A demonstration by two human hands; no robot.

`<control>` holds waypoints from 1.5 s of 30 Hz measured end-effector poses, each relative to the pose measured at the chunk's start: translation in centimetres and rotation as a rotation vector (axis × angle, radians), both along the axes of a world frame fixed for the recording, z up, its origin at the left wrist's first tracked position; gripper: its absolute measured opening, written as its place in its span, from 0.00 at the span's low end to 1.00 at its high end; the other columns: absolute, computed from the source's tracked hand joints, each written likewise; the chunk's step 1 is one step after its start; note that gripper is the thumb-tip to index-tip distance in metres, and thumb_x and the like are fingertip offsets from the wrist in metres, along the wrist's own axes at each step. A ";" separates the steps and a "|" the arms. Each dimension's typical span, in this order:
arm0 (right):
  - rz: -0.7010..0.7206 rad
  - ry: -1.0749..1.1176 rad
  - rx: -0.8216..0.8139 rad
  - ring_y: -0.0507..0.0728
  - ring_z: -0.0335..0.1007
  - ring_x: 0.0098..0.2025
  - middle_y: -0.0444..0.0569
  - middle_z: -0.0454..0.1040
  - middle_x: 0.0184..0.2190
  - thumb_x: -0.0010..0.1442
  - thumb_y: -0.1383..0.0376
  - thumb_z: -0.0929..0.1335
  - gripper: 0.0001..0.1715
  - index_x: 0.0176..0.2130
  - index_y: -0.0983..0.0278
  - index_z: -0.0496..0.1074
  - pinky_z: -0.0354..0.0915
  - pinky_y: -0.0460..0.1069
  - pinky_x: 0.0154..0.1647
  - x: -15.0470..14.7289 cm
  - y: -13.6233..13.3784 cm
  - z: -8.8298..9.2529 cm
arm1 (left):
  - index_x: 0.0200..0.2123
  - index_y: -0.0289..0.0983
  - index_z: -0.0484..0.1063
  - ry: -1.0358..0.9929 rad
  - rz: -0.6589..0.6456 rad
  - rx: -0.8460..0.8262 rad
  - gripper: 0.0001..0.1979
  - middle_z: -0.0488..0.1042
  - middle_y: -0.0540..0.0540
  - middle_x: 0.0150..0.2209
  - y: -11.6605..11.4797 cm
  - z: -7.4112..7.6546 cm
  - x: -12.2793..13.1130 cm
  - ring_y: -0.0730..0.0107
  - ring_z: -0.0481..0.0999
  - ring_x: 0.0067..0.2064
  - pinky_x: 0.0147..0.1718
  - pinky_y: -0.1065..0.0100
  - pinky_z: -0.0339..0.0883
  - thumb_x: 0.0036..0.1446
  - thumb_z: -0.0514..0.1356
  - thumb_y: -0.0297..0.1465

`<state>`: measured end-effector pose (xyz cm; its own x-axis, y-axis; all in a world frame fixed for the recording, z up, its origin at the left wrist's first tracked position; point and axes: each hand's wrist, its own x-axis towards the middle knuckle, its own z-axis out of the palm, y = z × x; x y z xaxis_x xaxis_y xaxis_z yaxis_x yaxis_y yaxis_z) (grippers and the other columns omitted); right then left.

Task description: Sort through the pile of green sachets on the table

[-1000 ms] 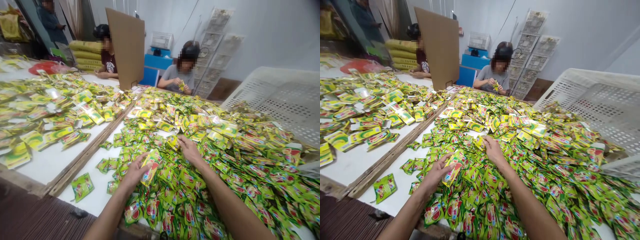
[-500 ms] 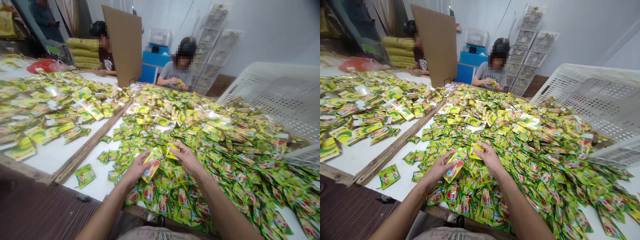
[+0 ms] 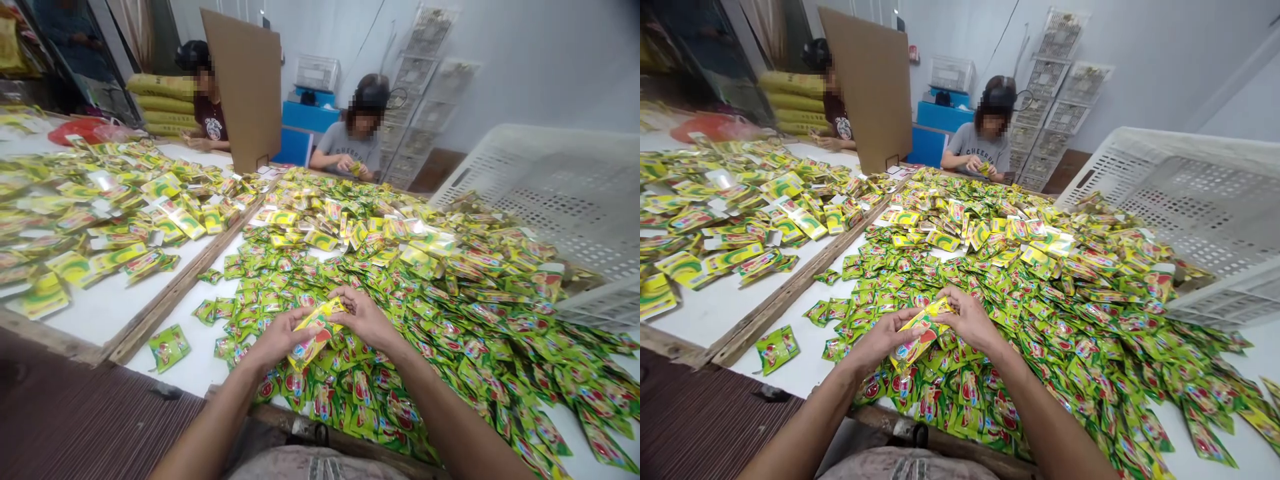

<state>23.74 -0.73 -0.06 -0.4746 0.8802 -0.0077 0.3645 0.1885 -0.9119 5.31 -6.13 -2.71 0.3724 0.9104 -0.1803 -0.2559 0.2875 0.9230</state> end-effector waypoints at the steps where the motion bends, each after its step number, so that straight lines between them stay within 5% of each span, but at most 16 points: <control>1: 0.011 -0.041 0.030 0.54 0.65 0.32 0.42 0.69 0.28 0.51 0.59 0.69 0.16 0.40 0.61 0.68 0.60 0.47 0.33 0.0 -0.1 0.2 | 0.50 0.37 0.69 0.001 0.002 0.004 0.25 0.78 0.45 0.39 0.0 -0.1 0.0 0.63 0.76 0.38 0.38 0.65 0.68 0.48 0.63 0.37; 7: -0.118 -0.064 0.126 0.56 0.67 0.35 0.46 0.73 0.32 0.55 0.60 0.66 0.17 0.45 0.61 0.72 0.63 0.50 0.37 0.0 -0.7 -0.3 | 0.48 0.34 0.71 -0.033 0.025 0.016 0.23 0.78 0.44 0.39 0.2 -0.5 0.2 0.66 0.76 0.36 0.37 0.68 0.67 0.48 0.64 0.36; 14: -0.247 0.163 -0.002 0.52 0.64 0.27 0.43 0.69 0.26 0.43 0.58 0.74 0.21 0.38 0.63 0.70 0.62 0.47 0.29 -0.4 -0.7 -0.7 | 0.50 0.35 0.70 -0.065 0.008 0.004 0.24 0.78 0.45 0.37 0.2 0.0 -0.1 0.68 0.76 0.35 0.35 0.70 0.67 0.49 0.64 0.35; 19: -0.281 0.084 0.057 0.51 0.62 0.25 0.41 0.67 0.23 0.44 0.58 0.73 0.16 0.31 0.63 0.68 0.60 0.46 0.25 -0.7 -1.4 -0.5 | 0.50 0.36 0.70 -0.091 0.000 0.016 0.23 0.78 0.45 0.38 0.3 -0.3 0.0 0.68 0.76 0.36 0.35 0.70 0.66 0.48 0.64 0.34; 30: -0.273 0.004 0.222 0.56 0.67 0.34 0.46 0.72 0.28 0.49 0.58 0.71 0.10 0.28 0.62 0.73 0.63 0.52 0.39 -0.1 -2.5 -0.3 | 0.46 0.36 0.73 -0.091 0.032 -0.005 0.21 0.78 0.47 0.34 0.5 -0.5 0.2 0.72 0.74 0.31 0.33 0.73 0.64 0.47 0.65 0.35; 37: -0.236 0.038 0.088 0.60 0.64 0.48 0.50 0.70 0.42 0.45 0.54 0.73 0.14 0.30 0.61 0.76 0.60 0.53 0.49 -0.6 -3.8 -1.0 | 0.44 0.34 0.73 -0.100 0.072 -0.019 0.21 0.78 0.45 0.31 0.3 -1.3 0.5 0.73 0.72 0.26 0.27 0.74 0.62 0.47 0.65 0.37; 45: -0.217 0.084 0.011 0.59 0.67 0.43 0.49 0.72 0.39 0.49 0.56 0.71 0.13 0.33 0.62 0.75 0.60 0.53 0.48 -1.4 -3.9 -1.8 | 0.42 0.34 0.75 -0.087 0.113 -0.048 0.20 0.78 0.45 0.32 0.8 -0.8 0.9 0.69 0.74 0.31 0.33 0.71 0.64 0.46 0.65 0.38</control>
